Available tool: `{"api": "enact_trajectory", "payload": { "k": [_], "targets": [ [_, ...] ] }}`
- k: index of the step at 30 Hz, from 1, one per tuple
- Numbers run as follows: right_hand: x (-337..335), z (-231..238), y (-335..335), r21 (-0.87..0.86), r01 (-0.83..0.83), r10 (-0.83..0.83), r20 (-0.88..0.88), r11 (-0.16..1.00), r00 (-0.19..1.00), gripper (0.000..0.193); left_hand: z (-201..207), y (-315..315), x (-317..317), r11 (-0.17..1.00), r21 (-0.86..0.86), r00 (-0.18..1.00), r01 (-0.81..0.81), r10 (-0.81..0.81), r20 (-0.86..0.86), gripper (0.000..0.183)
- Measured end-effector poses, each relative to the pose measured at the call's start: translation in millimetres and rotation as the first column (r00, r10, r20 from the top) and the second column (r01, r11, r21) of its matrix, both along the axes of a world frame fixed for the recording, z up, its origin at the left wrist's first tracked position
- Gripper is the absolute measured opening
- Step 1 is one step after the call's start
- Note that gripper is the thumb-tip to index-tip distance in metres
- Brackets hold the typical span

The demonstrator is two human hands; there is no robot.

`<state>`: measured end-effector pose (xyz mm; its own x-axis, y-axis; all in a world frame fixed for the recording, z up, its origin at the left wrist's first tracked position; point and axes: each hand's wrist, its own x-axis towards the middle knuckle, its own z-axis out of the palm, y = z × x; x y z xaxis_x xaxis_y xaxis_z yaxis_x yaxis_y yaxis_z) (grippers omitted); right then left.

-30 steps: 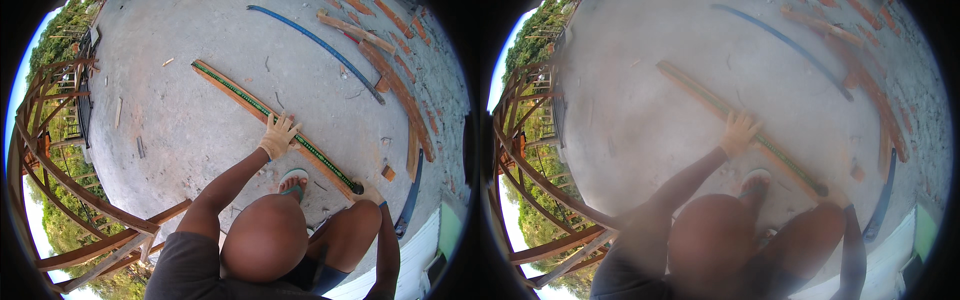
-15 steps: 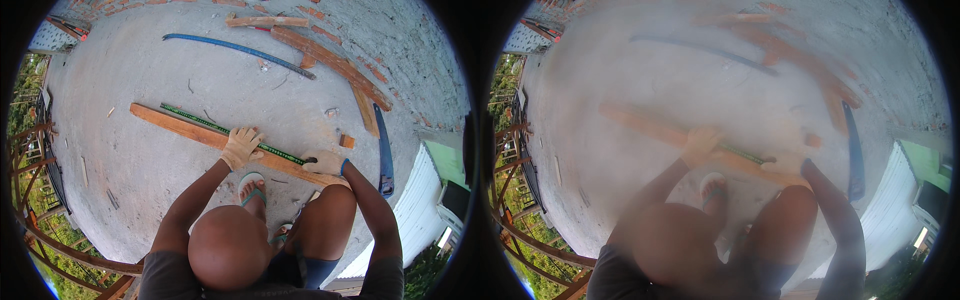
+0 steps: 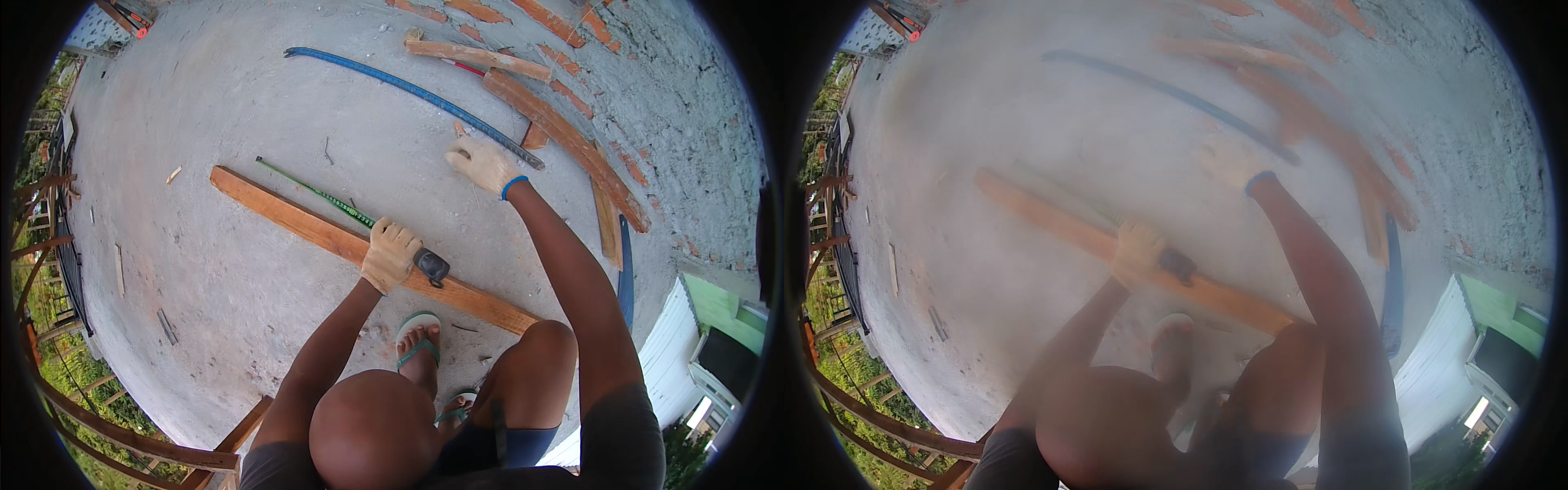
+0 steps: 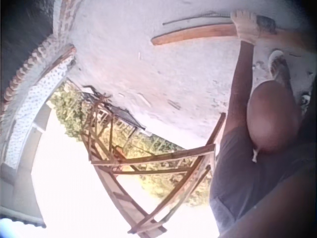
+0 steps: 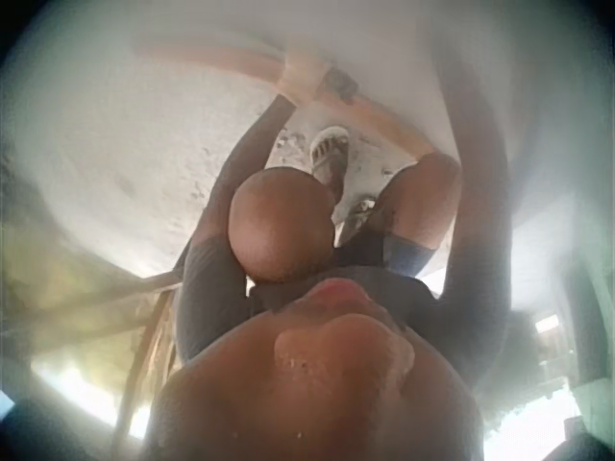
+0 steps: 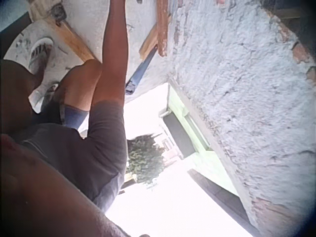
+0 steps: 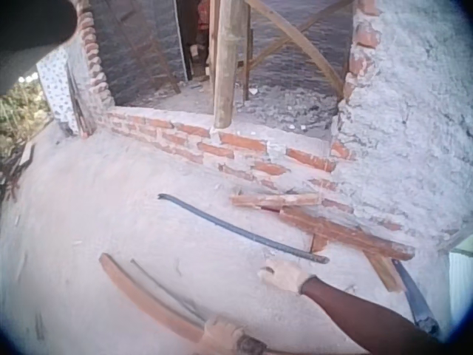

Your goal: The person measures a wooden plank with a tape measure, marks it with a pencil, and cuts it using a hand saw. The person also uses a crowbar to pry apart pieces of wood and moves them aside.

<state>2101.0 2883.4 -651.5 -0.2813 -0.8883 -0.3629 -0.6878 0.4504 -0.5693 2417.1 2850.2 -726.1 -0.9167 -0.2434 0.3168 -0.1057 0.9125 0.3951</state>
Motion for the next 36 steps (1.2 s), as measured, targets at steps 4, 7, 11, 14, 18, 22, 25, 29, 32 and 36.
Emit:
{"api": "enact_trajectory", "payload": {
  "k": [4, 7, 11, 14, 18, 22, 25, 29, 32, 36],
  "targets": [
    [-75, -42, -122, -0.117, 0.108, -0.149, -0.445, 0.987, 0.883, 0.042, 7, 0, 0, 1.0, 0.007, 0.99, 0.016, -0.017, 0.141, 0.015],
    [-98, -62, -160, 0.009, 0.221, -0.172, -0.597, 0.975, 0.783, 0.041, 11, 0, -1, 1.0, 0.0, 0.993, 0.002, -0.002, 0.115, 0.015],
    [-91, -79, -171, -0.029, 0.32, -0.257, -0.668, 0.947, 0.698, 0.037, 14, -1, 2, 0.999, 0.045, 0.998, -0.01, 0.007, 0.06, 0.016],
    [-75, -71, -167, -0.117, 0.129, -0.174, -0.718, 0.985, 0.674, 0.024, 15, -2, 4, 0.998, 0.055, 0.998, -0.017, 0.014, 0.057, 0.015],
    [-35, -23, -146, -0.389, -0.111, -0.191, -0.657, 0.915, 0.73, 0.026, 7, 0, 3, 0.996, 0.087, 1.0, -0.014, 0.013, 0.008, 0.013],
    [32, 30, -63, -0.502, -0.009, -0.125, -0.232, 0.865, 0.965, 0.039, -2, 2, 0, 0.998, 0.058, 1.0, -0.021, 0.022, -0.016, 0.014],
    [72, 46, 15, -0.222, 0.065, -0.116, -0.227, 0.973, 0.967, 0.039, 3, 1, -3, 1.0, 0.015, 0.995, -0.024, 0.025, -0.096, 0.016],
    [74, 63, 117, 0.117, 0.003, 0.017, -0.17, 0.993, 0.985, 0.037, 39, 15, -5, 0.988, -0.143, 0.932, 0.06, -0.005, 0.362, 0.025],
    [82, 71, 180, 0.196, -0.221, 0.222, 0.02, 0.955, 0.975, 0.034, 81, 57, 4, 0.985, -0.149, 0.957, 0.089, -0.043, 0.286, 0.037],
    [121, 59, 195, 0.016, -0.421, 0.41, 0.201, 0.907, 0.89, 0.029, 127, 95, 30, 0.942, -0.303, 0.931, 0.146, -0.027, 0.364, 0.045]
  ]
}}
